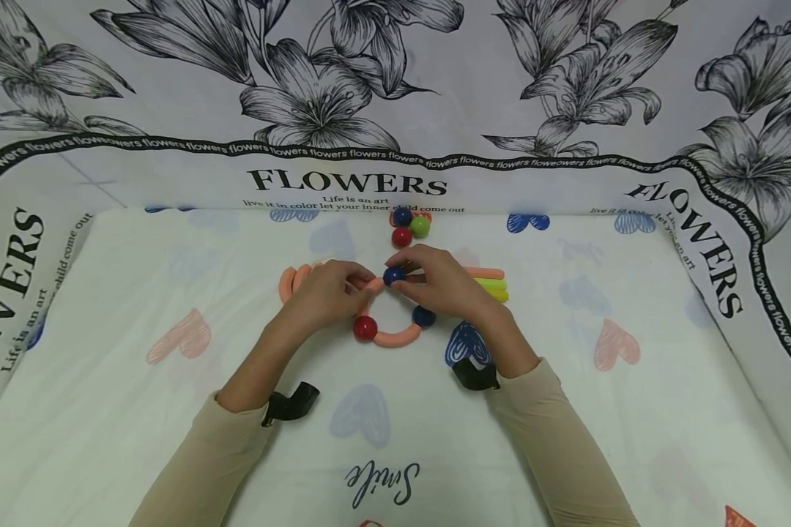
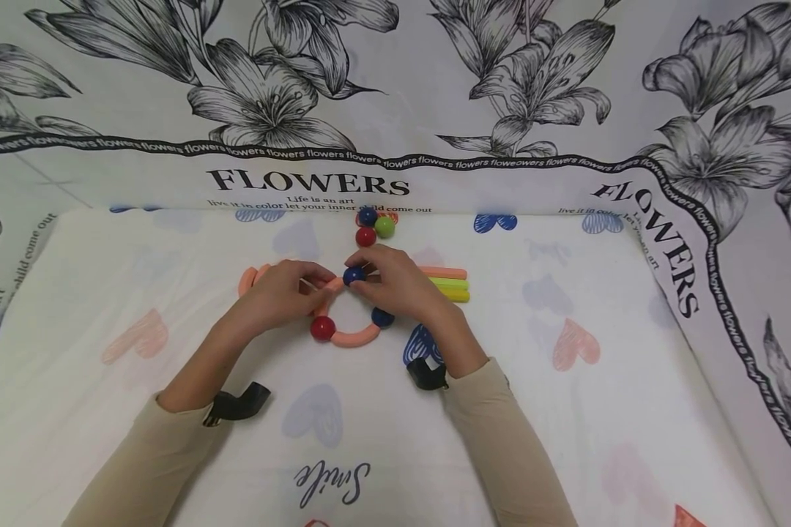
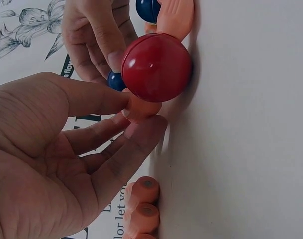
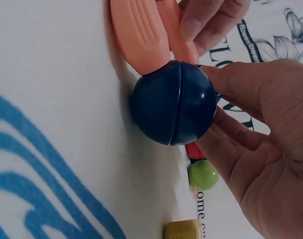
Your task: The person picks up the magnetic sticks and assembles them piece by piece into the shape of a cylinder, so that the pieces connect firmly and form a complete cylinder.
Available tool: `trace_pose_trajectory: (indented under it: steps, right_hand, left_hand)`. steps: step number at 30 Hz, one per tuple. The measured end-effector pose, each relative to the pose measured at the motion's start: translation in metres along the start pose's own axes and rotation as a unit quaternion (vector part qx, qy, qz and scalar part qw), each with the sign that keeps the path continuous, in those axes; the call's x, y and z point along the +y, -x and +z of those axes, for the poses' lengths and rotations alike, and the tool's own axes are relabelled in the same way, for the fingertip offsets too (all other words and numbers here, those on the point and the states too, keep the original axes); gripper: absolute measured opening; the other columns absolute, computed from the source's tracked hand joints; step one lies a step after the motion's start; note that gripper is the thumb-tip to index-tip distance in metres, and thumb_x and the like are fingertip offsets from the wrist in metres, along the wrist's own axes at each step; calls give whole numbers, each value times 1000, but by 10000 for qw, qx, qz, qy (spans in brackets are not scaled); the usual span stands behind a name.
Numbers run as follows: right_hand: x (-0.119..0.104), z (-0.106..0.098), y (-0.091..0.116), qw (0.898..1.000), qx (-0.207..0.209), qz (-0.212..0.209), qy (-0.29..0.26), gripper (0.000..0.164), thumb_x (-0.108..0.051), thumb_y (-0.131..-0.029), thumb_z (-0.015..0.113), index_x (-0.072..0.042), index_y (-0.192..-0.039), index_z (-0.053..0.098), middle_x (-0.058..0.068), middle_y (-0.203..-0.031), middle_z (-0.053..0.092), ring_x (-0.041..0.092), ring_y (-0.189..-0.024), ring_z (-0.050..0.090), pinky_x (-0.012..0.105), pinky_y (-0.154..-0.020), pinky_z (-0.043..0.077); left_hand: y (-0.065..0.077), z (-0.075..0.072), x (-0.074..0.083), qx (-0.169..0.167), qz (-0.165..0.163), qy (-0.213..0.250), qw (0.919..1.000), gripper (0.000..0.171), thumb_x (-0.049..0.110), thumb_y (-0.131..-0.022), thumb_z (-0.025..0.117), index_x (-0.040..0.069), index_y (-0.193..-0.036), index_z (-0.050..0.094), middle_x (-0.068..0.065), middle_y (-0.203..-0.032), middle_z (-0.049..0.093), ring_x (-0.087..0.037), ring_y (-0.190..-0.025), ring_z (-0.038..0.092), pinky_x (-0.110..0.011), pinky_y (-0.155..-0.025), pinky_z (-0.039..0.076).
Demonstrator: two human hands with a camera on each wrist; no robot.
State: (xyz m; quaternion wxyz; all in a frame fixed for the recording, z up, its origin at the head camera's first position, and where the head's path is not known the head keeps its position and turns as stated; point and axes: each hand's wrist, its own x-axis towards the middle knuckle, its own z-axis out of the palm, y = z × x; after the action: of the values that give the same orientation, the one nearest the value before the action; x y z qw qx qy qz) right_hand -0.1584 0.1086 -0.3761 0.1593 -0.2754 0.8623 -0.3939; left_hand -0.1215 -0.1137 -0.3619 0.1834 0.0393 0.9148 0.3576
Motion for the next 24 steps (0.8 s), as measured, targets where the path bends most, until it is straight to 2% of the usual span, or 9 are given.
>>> trace_pose_trajectory:
  steps: [9,14,21,24]
  right_hand:
    - [0,0,0,9999,-48,141,20,39,-10,-99,74,-6,-136,66,10,-135,69,24,-129,68,40,-110,56]
    - [-3,-2,1,9994,-93,276,200,39,-14,-100,74,-8,-138,66,8,-136,68,24,-129,67,41,-110,55]
    - [-7,-6,6,9973,-287,343,577,43,-19,-100,74,-11,-141,65,8,-139,69,26,-128,67,44,-112,54]
    - [-9,-8,11,9964,-229,435,694,43,-21,-100,74,-12,-141,65,8,-139,68,27,-128,66,45,-111,54]
  left_hand:
    - [1,0,0,39,-32,-48,10000,35,35,-101,70,11,-125,76,-6,-110,77,-24,-102,68,-39,-91,56]
    - [1,1,1,27,-130,-55,9999,34,30,-100,70,11,-128,75,-8,-112,76,-24,-102,67,-38,-88,56]
    - [4,2,1,63,7,-62,10000,34,32,-101,70,10,-127,75,-9,-112,76,-24,-100,68,-39,-86,56]
    - [6,0,1,30,21,-174,9998,37,33,-101,69,10,-129,74,-10,-112,76,-24,-100,69,-38,-85,56]
